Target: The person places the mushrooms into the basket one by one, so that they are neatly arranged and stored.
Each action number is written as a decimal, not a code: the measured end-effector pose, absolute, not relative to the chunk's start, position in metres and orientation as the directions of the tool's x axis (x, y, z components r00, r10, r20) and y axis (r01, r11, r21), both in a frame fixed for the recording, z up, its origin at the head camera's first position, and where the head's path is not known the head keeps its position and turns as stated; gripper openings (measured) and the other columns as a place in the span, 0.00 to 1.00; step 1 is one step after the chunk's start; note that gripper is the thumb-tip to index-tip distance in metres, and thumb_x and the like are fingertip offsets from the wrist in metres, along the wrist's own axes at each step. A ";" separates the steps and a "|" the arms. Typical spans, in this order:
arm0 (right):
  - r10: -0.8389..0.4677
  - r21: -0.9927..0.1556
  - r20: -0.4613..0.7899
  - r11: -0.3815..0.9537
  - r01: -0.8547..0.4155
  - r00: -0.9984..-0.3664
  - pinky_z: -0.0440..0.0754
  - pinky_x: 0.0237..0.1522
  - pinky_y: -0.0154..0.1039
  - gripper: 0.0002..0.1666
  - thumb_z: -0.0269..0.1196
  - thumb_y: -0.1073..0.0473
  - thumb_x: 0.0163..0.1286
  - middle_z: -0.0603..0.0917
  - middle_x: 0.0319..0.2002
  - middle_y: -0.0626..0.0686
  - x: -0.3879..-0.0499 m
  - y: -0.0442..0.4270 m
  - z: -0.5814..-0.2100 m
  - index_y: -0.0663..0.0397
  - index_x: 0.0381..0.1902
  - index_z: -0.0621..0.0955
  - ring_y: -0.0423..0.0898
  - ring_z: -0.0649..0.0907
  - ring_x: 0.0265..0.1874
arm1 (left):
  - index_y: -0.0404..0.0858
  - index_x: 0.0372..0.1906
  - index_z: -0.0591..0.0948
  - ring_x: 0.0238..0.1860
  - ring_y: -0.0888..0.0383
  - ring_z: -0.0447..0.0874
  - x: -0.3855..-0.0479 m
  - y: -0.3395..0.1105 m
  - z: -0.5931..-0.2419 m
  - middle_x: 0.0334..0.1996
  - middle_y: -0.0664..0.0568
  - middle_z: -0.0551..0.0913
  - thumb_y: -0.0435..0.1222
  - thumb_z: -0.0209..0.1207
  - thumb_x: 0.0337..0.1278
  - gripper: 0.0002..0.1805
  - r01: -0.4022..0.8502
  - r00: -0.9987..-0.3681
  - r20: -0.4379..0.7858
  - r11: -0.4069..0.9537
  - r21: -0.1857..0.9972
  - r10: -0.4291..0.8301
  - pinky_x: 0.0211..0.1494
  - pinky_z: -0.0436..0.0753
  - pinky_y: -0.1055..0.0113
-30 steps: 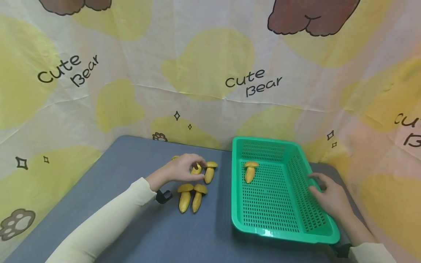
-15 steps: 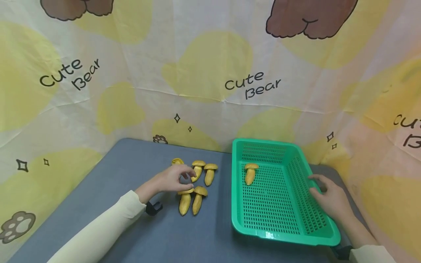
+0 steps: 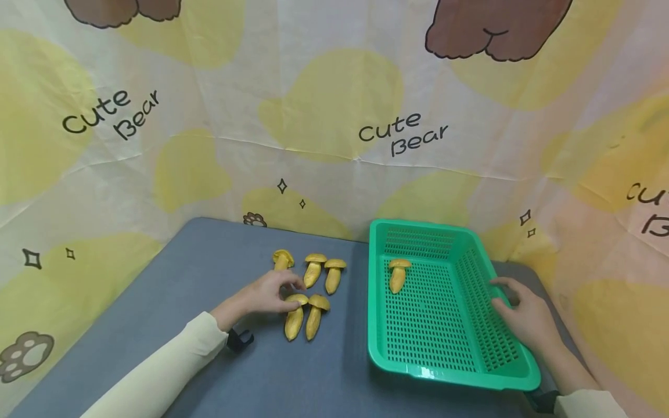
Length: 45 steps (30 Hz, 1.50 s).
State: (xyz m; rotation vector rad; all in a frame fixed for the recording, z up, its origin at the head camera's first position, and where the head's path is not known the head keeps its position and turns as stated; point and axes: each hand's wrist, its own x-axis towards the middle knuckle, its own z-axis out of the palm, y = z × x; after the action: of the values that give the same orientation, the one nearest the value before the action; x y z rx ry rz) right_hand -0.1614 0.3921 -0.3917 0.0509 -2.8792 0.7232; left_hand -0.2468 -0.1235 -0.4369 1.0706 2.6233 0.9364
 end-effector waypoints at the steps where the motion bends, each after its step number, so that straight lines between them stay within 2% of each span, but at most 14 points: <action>1: 0.009 -0.466 0.176 0.882 -0.075 -0.984 0.63 0.09 0.36 0.24 0.55 0.52 0.73 0.65 0.09 0.45 -0.161 0.392 -0.392 0.52 0.64 0.71 0.38 0.61 0.07 | 0.38 0.48 0.82 0.47 0.51 0.83 -0.246 -0.124 -0.438 0.46 0.48 0.83 0.40 0.63 0.55 0.16 0.578 -0.732 0.088 0.548 0.604 0.675 0.50 0.82 0.56; 7: 0.013 -0.475 0.172 0.877 -0.071 -0.985 0.64 0.09 0.36 0.24 0.55 0.52 0.73 0.66 0.10 0.45 -0.160 0.391 -0.392 0.52 0.63 0.71 0.38 0.61 0.08 | 0.43 0.46 0.83 0.46 0.56 0.82 -0.243 -0.122 -0.443 0.43 0.54 0.83 0.40 0.64 0.54 0.14 0.573 -0.748 0.088 0.574 0.585 0.658 0.48 0.82 0.62; 13: 0.020 -0.472 0.184 0.879 -0.071 -0.983 0.63 0.09 0.36 0.23 0.56 0.52 0.73 0.71 0.15 0.49 -0.160 0.392 -0.393 0.52 0.63 0.71 0.38 0.62 0.09 | 0.42 0.45 0.83 0.43 0.59 0.80 -0.242 -0.122 -0.446 0.42 0.54 0.83 0.39 0.65 0.54 0.13 0.592 -0.742 0.107 0.570 0.570 0.662 0.45 0.81 0.63; 16: 0.020 -0.470 0.206 0.879 -0.081 -0.978 0.64 0.10 0.36 0.23 0.57 0.53 0.72 0.79 0.23 0.57 -0.159 0.393 -0.394 0.53 0.61 0.73 0.37 0.66 0.12 | 0.43 0.45 0.84 0.42 0.59 0.80 -0.242 -0.122 -0.446 0.41 0.54 0.83 0.39 0.64 0.53 0.13 0.593 -0.744 0.113 0.572 0.567 0.659 0.45 0.81 0.63; 19: 0.017 -0.474 0.214 0.876 -0.089 -0.977 0.65 0.11 0.36 0.23 0.57 0.54 0.71 0.82 0.34 0.64 -0.159 0.394 -0.395 0.55 0.61 0.73 0.34 0.70 0.16 | 0.43 0.44 0.84 0.41 0.60 0.80 -0.242 -0.122 -0.446 0.41 0.55 0.83 0.38 0.64 0.53 0.12 0.591 -0.746 0.113 0.574 0.567 0.657 0.45 0.81 0.63; 21: 0.020 -0.479 0.201 0.874 -0.081 -0.979 0.65 0.11 0.36 0.23 0.57 0.54 0.71 0.81 0.30 0.63 -0.159 0.394 -0.395 0.55 0.61 0.72 0.35 0.69 0.15 | 0.43 0.44 0.84 0.41 0.60 0.80 -0.242 -0.122 -0.446 0.40 0.55 0.84 0.38 0.64 0.52 0.12 0.591 -0.744 0.113 0.571 0.570 0.658 0.46 0.81 0.64; 23: 0.021 -0.482 0.186 0.873 -0.073 -0.982 0.65 0.11 0.36 0.23 0.56 0.53 0.72 0.77 0.21 0.57 -0.160 0.394 -0.394 0.54 0.62 0.72 0.36 0.67 0.13 | 0.43 0.43 0.84 0.42 0.60 0.81 -0.243 -0.123 -0.446 0.40 0.55 0.83 0.38 0.64 0.52 0.12 0.596 -0.739 0.120 0.560 0.576 0.663 0.46 0.82 0.63; 26: 0.023 -0.480 0.177 0.875 -0.066 -0.984 0.64 0.10 0.36 0.23 0.55 0.53 0.72 0.70 0.13 0.49 -0.160 0.393 -0.393 0.52 0.62 0.72 0.39 0.65 0.10 | 0.44 0.43 0.84 0.41 0.60 0.81 -0.243 -0.125 -0.444 0.40 0.56 0.83 0.37 0.64 0.52 0.11 0.592 -0.738 0.126 0.547 0.591 0.662 0.45 0.82 0.63; 35: 0.017 -0.482 0.173 0.873 -0.070 -0.985 0.64 0.10 0.36 0.24 0.55 0.52 0.73 0.71 0.13 0.49 -0.160 0.394 -0.394 0.53 0.63 0.71 0.38 0.64 0.10 | 0.43 0.44 0.84 0.40 0.60 0.81 -0.245 -0.127 -0.432 0.39 0.56 0.84 0.36 0.63 0.52 0.12 0.583 -0.740 0.131 0.532 0.614 0.660 0.44 0.82 0.65; 38: 0.010 -0.478 0.185 0.875 -0.081 -0.983 0.65 0.10 0.36 0.23 0.55 0.52 0.73 0.78 0.21 0.56 -0.161 0.395 -0.394 0.53 0.63 0.72 0.37 0.68 0.13 | 0.42 0.44 0.84 0.40 0.60 0.82 -0.247 -0.127 -0.430 0.39 0.56 0.84 0.36 0.63 0.52 0.13 0.598 -0.733 0.140 0.532 0.599 0.666 0.44 0.83 0.61; 39: 0.006 -0.478 0.189 0.874 -0.086 -0.982 0.65 0.11 0.37 0.24 0.55 0.52 0.73 0.81 0.27 0.60 -0.160 0.395 -0.395 0.54 0.63 0.72 0.36 0.69 0.15 | 0.41 0.44 0.84 0.40 0.60 0.82 -0.248 -0.128 -0.429 0.39 0.55 0.84 0.36 0.63 0.51 0.13 0.602 -0.730 0.141 0.532 0.595 0.669 0.44 0.83 0.60; 41: 0.005 -0.475 0.197 0.875 -0.092 -0.980 0.65 0.11 0.37 0.23 0.56 0.53 0.73 0.82 0.33 0.64 -0.160 0.395 -0.395 0.55 0.62 0.72 0.35 0.70 0.16 | 0.41 0.44 0.84 0.40 0.59 0.82 -0.250 -0.128 -0.428 0.39 0.55 0.85 0.36 0.63 0.51 0.13 0.612 -0.725 0.148 0.531 0.587 0.672 0.45 0.84 0.58; 42: 0.004 -0.475 0.199 0.875 -0.093 -0.980 0.65 0.11 0.37 0.23 0.56 0.53 0.73 0.82 0.33 0.65 -0.160 0.395 -0.395 0.55 0.62 0.72 0.36 0.70 0.15 | 0.42 0.43 0.84 0.40 0.59 0.82 -0.250 -0.128 -0.427 0.39 0.55 0.85 0.36 0.63 0.51 0.13 0.614 -0.724 0.151 0.530 0.584 0.673 0.45 0.84 0.58; 45: 0.004 -0.476 0.195 0.875 -0.091 -0.981 0.65 0.11 0.37 0.23 0.56 0.53 0.73 0.80 0.23 0.59 -0.160 0.395 -0.395 0.55 0.62 0.72 0.36 0.69 0.15 | 0.43 0.42 0.84 0.40 0.59 0.82 -0.252 -0.128 -0.423 0.38 0.55 0.84 0.35 0.63 0.50 0.12 0.612 -0.724 0.152 0.526 0.590 0.673 0.46 0.84 0.57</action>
State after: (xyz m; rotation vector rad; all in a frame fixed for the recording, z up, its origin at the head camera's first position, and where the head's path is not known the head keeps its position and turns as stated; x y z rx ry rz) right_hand -0.1605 0.3947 -0.3948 0.0674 -2.8561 0.7383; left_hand -0.2520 -0.1278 -0.4230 1.1233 2.6606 0.9704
